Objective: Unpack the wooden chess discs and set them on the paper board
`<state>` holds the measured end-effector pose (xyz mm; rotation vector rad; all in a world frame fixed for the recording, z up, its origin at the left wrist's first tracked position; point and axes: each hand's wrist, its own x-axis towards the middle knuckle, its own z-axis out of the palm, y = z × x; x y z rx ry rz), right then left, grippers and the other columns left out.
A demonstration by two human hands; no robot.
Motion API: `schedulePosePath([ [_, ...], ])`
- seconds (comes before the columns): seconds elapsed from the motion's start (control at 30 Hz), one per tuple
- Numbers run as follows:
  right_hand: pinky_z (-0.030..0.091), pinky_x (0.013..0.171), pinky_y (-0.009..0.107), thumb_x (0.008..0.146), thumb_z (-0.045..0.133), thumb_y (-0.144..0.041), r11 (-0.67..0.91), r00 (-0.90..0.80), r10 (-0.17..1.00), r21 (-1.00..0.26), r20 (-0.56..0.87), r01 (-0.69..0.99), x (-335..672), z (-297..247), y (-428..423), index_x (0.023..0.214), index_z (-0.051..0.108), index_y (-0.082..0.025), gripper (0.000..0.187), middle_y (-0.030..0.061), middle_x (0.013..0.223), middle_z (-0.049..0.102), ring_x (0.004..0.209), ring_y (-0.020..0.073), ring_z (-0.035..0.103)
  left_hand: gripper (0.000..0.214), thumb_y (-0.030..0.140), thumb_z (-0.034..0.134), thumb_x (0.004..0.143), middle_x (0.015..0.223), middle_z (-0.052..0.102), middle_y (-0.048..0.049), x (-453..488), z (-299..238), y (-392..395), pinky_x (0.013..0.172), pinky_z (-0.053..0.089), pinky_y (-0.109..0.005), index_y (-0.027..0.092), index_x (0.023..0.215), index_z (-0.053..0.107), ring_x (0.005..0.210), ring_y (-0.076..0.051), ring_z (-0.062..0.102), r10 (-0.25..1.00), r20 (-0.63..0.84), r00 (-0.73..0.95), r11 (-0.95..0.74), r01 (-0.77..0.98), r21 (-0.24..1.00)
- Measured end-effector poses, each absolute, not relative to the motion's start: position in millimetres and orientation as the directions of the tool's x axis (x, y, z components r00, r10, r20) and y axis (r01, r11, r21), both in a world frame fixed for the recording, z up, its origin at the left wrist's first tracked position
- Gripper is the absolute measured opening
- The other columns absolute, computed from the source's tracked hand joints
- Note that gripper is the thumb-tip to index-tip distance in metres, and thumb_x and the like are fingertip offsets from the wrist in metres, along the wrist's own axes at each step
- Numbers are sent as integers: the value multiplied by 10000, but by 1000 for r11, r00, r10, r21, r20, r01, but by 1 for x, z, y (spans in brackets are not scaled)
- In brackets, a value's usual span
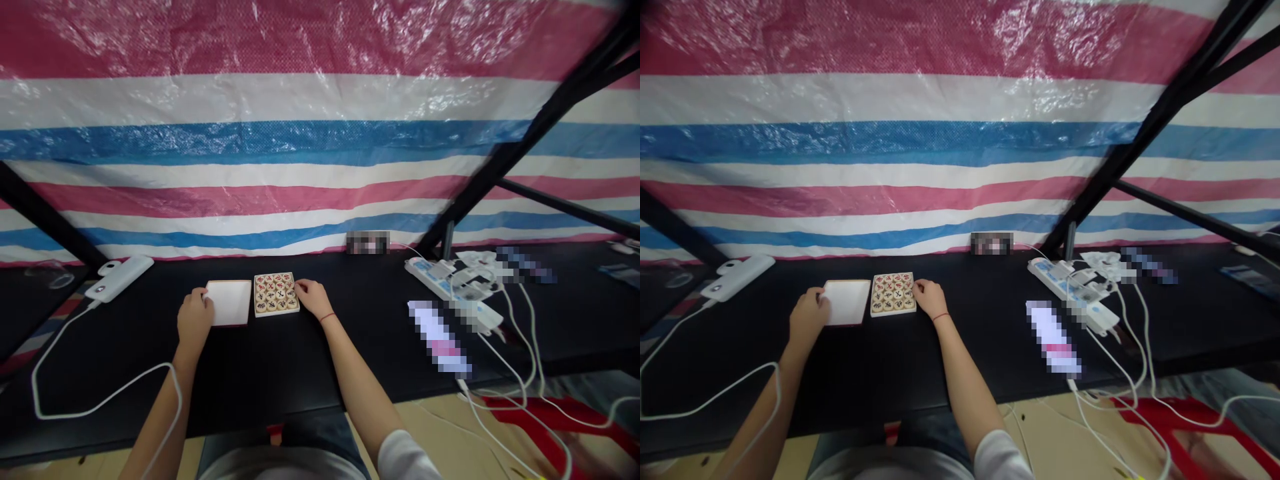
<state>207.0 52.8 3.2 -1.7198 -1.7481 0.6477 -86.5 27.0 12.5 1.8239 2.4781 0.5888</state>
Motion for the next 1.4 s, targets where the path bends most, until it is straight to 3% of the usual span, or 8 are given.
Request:
schedulePosePath([
  [0.3, 402, 627, 205, 796, 592, -214, 68, -19, 997, -724, 75, 687, 203, 4, 52, 867, 746, -202, 170, 7, 707, 710, 666, 140, 635, 357, 201, 430, 849, 1027, 597, -165, -76, 14, 34, 732, 461, -384, 150, 1161, 594, 865, -295, 604, 922, 162, -352, 289, 903, 319],
  [0.43, 398, 623, 208, 787, 598, -210, 80, -39, 997, -738, 73, 670, 196, 8, 48, 854, 748, -196, 165, 6, 689, 703, 649, 136, 626, 402, 344, 465, 871, 1163, 567, -176, -74, 20, 30, 803, 445, -450, 175, 1204, 613, 1042, -359, 524, 878, 289, -381, 314, 916, 251],
  [0.53, 391, 615, 210, 781, 603, -215, 86, -54, 996, -741, 67, 666, 190, 10, 44, 836, 750, -195, 158, 2, 672, 697, 634, 133, 616, 392, 378, 428, 910, 1227, 566, -134, -61, 29, 35, 851, 430, -432, 235, 1212, 632, 1088, -329, 504, 907, 330, -261, 184, 952, 246],
  [0.67, 389, 609, 206, 782, 605, -217, 62, -42, 998, -753, 45, 655, 186, 11, 40, 828, 753, -187, 158, 0, 649, 692, 623, 129, 615, 387, 401, 394, 935, 1115, 635, -98, -36, 36, 49, 864, 433, -365, 238, 1131, 686, 1014, -267, 571, 984, 175, 25, -63, 974, 216],
  [0.97, 403, 608, 208, 792, 603, -235, 34, -18, 999, -774, 29, 632, 186, 6, 40, 835, 750, -186, 161, 1, 637, 687, 613, 132, 619, 331, 361, 417, 923, 1063, 656, -106, -14, 31, 50, 782, 432, -358, 195, 998, 693, 1013, -279, 585, 989, 147, 4, -30, 983, 181],
  [1.17, 446, 637, 225, 832, 545, -231, 85, -2, 994, -780, 107, 619, 190, 9, 39, 872, 732, -193, 195, 7, 676, 691, 630, 141, 621, 193, 330, 476, 902, 966, 694, -56, -14, 31, 51, 887, 379, -409, 217, 926, 631, 1015, -259, 586, 987, 158, 12, -66, 939, 337],
  [1.3, 510, 713, 258, 828, 586, -270, 350, -37, 914, -740, 403, 574, 182, 16, 34, 1180, 633, -191, 364, 70, 1064, 693, 739, 146, 639, 202, 406, 536, 852, 917, 698, -23, -10, 29, 51, 896, 412, -366, 223, 883, 613, 938, -212, 625, 978, 205, -30, -109, 768, 632],
  [1.4, 505, 886, 300, 868, 569, -283, 568, -184, 804, -640, 565, 518, 169, 19, 31, 1190, 616, -223, 331, 75, 1195, 650, 987, 176, 634, 289, 495, 585, 794, 879, 693, -11, -3, 24, 50, 806, 471, -289, 219, 873, 611, 873, -183, 644, 986, 165, 35, -159, 515, 842],
])
